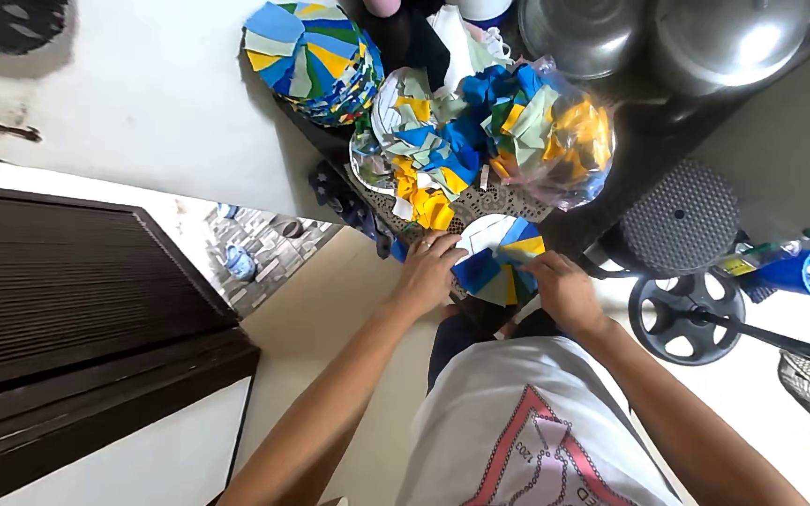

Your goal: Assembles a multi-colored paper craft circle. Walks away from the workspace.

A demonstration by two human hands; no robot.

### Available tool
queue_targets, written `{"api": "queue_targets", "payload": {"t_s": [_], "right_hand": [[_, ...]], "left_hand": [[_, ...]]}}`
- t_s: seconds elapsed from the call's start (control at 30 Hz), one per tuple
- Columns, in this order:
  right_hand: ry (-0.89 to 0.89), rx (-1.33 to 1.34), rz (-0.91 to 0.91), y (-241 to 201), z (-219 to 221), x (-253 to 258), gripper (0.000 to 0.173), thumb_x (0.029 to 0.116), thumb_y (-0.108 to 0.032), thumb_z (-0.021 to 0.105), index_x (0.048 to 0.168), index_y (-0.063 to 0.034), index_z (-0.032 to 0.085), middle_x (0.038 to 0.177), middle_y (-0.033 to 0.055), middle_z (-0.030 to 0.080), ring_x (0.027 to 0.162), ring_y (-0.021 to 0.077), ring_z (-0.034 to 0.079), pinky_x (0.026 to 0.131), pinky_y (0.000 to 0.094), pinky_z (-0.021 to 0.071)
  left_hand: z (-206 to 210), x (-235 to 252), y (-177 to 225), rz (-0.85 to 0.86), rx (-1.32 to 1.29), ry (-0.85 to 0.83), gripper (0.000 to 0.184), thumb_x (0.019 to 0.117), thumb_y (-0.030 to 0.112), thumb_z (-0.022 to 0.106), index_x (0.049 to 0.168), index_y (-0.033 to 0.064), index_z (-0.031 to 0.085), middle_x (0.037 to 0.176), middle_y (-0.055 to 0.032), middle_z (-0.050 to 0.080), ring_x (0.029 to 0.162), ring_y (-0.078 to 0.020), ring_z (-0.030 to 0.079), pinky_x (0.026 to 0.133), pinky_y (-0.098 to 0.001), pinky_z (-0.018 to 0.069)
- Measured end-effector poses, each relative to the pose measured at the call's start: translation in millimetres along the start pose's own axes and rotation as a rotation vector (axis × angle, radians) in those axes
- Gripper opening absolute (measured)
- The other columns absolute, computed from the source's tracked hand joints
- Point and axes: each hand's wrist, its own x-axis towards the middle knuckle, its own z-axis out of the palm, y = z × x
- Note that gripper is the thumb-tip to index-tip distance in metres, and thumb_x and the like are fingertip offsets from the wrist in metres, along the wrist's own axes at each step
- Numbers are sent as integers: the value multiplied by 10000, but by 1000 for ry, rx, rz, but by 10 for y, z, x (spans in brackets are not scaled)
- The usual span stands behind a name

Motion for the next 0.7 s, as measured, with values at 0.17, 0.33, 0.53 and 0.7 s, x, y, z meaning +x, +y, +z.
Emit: {"api": "queue_targets", "payload": {"t_s": [0.17, 0.33, 0.53, 0.7], "right_hand": [[4, -25, 51, 214, 20, -243, 278, 963, 30, 533, 1093, -27, 771, 1095, 209, 727, 1020, 401, 714, 858, 541, 587], [26, -41, 84, 249, 16, -404, 287, 964, 34, 523, 1088, -28, 774, 1082, 218, 724, 1010, 407, 712, 854, 543, 584], [49, -27, 125, 293, -1, -535, 287, 965, 26, 519, 1082, -29, 774, 1083, 219, 723, 1005, 411, 711, 840, 544, 584], [36, -14, 155, 342, -3, -610, 281, 965, 20, 523, 1086, -22, 774, 1090, 226, 719, 1008, 422, 705, 838, 564, 576]], "left_hand": [[50, 169, -17, 70, 73, 12, 480, 923, -77, 585, 1369, 92, 640, 1519, -98, 544, 1499, -376, 358, 1183, -636, 267], [66, 379, 52, 135, 137, -1, 508, 887, -89, 621, 1361, 94, 643, 1488, -107, 567, 1480, -386, 381, 1200, -635, 239], [62, 374, 154, 42, 183, -27, 503, 925, -67, 590, 1401, 93, 619, 1509, -109, 544, 1477, -387, 376, 1188, -638, 249], [81, 272, 212, -48, 184, -71, 529, 957, -53, 549, 1460, 109, 568, 1549, -99, 502, 1504, -370, 333, 1183, -641, 235]]}}
